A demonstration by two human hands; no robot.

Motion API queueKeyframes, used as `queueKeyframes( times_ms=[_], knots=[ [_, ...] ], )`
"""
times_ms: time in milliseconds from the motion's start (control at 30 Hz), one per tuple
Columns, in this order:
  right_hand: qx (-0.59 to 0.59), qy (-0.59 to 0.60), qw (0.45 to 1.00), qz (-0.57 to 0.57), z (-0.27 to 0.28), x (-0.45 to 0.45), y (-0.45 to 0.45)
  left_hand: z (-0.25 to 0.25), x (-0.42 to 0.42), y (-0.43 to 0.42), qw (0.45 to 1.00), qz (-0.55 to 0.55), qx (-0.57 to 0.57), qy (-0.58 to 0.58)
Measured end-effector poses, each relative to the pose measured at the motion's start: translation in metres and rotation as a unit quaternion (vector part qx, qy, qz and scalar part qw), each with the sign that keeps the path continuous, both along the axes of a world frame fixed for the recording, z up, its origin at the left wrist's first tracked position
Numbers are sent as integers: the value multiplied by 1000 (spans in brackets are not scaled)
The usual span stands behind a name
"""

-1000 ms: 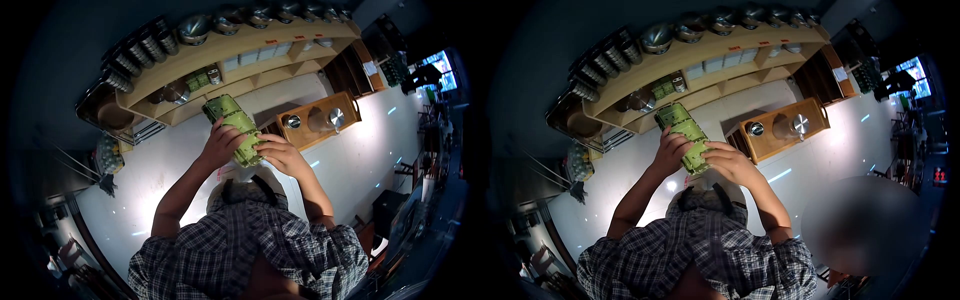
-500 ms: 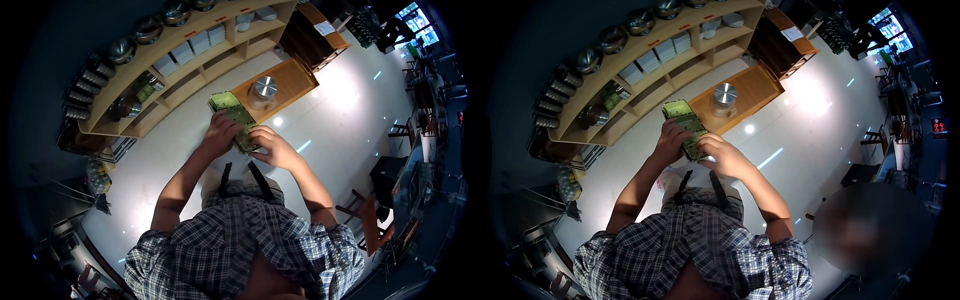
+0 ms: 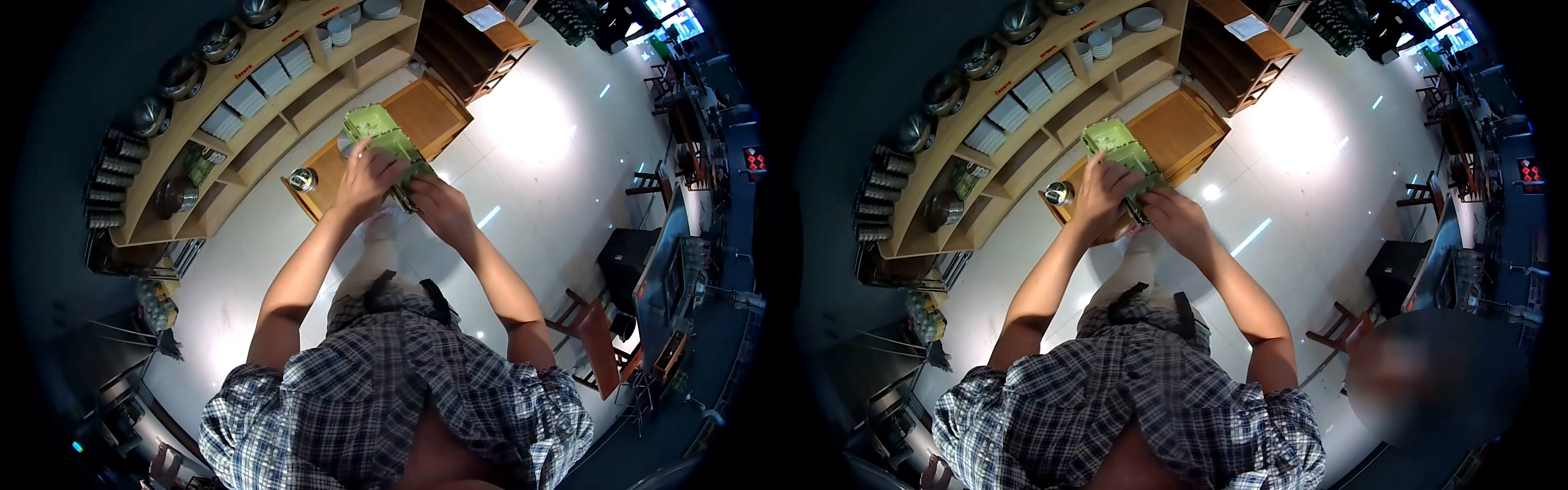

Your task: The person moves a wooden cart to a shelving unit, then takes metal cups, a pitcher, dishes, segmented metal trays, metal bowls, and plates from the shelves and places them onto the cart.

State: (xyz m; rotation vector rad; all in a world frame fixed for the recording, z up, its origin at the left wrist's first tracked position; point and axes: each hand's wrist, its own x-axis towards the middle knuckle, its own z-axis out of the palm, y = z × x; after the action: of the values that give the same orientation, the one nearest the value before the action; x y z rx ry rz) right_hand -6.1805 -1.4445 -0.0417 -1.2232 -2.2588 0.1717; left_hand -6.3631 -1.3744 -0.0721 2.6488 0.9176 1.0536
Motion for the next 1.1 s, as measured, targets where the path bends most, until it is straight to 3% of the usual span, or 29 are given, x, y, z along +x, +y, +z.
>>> queueKeyframes(
  times_ms=[133,367,433,500,533,567,700,767,900,967,1000,1067,1100],
  knots=[
    [-8,14,1000,-13,-7,26,31,23,33,24,992,95,-85,-16],
    [0,-13,997,-78,-48,75,99,-31,80,62,980,134,-128,-73],
    [-5,-24,995,-100,-60,88,121,-56,100,73,878,103,-393,-252],
    [5,-35,996,-86,-74,96,138,-70,120,95,860,153,-423,-242],
    [17,-48,996,-76,-80,101,147,-66,129,114,708,144,-598,-346],
    [10,-46,996,-72,-86,105,154,-64,136,128,509,127,-735,-430],
    [-2,-98,995,-36,-108,114,181,-83,152,171,483,176,-739,-435],
    [-4,-107,994,-13,-122,115,194,-118,160,177,563,227,-690,-394],
    [-86,-127,986,65,-146,121,211,-189,165,181,519,208,-662,-499],
    [-179,-64,967,172,-159,127,216,-202,163,176,522,177,-626,-551],
    [-184,-66,964,182,-165,134,218,-189,163,177,524,202,-637,-528],
    [-241,51,954,169,-179,144,229,-224,170,174,534,256,-626,-508],
    [-245,50,952,178,-187,143,234,-243,174,171,545,304,-617,-480]
  ],
)
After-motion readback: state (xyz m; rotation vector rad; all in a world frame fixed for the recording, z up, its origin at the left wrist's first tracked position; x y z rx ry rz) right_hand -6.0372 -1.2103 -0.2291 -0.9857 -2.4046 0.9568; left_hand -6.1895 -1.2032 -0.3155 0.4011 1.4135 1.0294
